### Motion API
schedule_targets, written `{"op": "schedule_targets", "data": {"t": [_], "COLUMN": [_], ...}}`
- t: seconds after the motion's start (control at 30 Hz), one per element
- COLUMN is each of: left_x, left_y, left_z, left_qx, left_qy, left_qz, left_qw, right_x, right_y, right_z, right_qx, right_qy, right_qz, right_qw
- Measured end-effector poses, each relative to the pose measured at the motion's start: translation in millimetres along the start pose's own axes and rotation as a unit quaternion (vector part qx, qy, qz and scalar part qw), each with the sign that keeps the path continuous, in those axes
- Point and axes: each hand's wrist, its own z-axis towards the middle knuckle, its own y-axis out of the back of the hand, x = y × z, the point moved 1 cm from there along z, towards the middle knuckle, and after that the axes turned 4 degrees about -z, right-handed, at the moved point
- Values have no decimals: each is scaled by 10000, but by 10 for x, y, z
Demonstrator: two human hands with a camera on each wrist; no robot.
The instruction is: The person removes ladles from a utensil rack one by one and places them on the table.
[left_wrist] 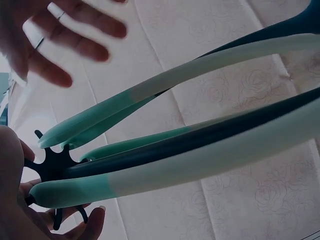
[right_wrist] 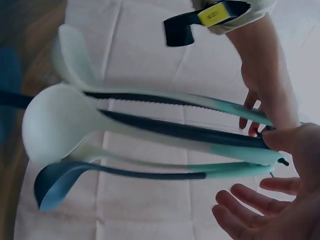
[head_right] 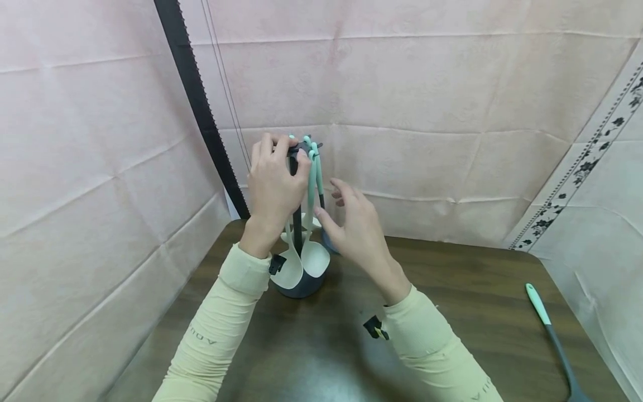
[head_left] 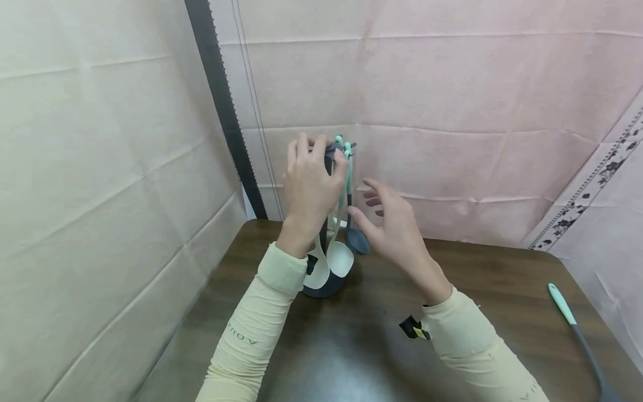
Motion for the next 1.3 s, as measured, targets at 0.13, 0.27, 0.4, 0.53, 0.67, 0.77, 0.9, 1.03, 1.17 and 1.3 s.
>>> {"op": "schedule_targets", "data": {"t": [0.13,0.27,0.4,0.53,0.67,0.77,0.9,1.03,1.17,1.3], "left_x": [-12,-13,-6,3,15,20,29,39,48,54], "left_y": [-3,-1,-6,-7,2,9,9,7,9,12], "left_z": [-7,-6,-1,5,14,15,10,0,-6,3], "left_qx": [-36,-77,-57,-16,-54,-77,-48,15,2,-64], "left_qy": [-68,-88,-99,-93,-83,-102,-148,-165,-170,-199], "left_qz": [-17,-24,-9,-19,-61,-91,-153,-198,-216,-175], "left_qw": [10000,9999,9999,10000,9999,9999,9998,9997,9996,9996], "right_x": [69,142,185,216,238,247,249,237,225,217], "right_y": [-10,-22,-31,-38,-54,-74,-111,-154,-199,-244], "right_z": [73,164,229,272,331,379,437,491,528,559], "right_qx": [-224,-297,-344,-388,-421,-439,-461,-629,-848,-1086], "right_qy": [-152,-195,-208,-167,-112,-143,-228,-274,-204,-12], "right_qz": [393,566,573,499,488,564,763,929,1064,1090], "right_qw": [9989,9978,9975,9979,9979,9973,9958,9933,9905,9881]}}
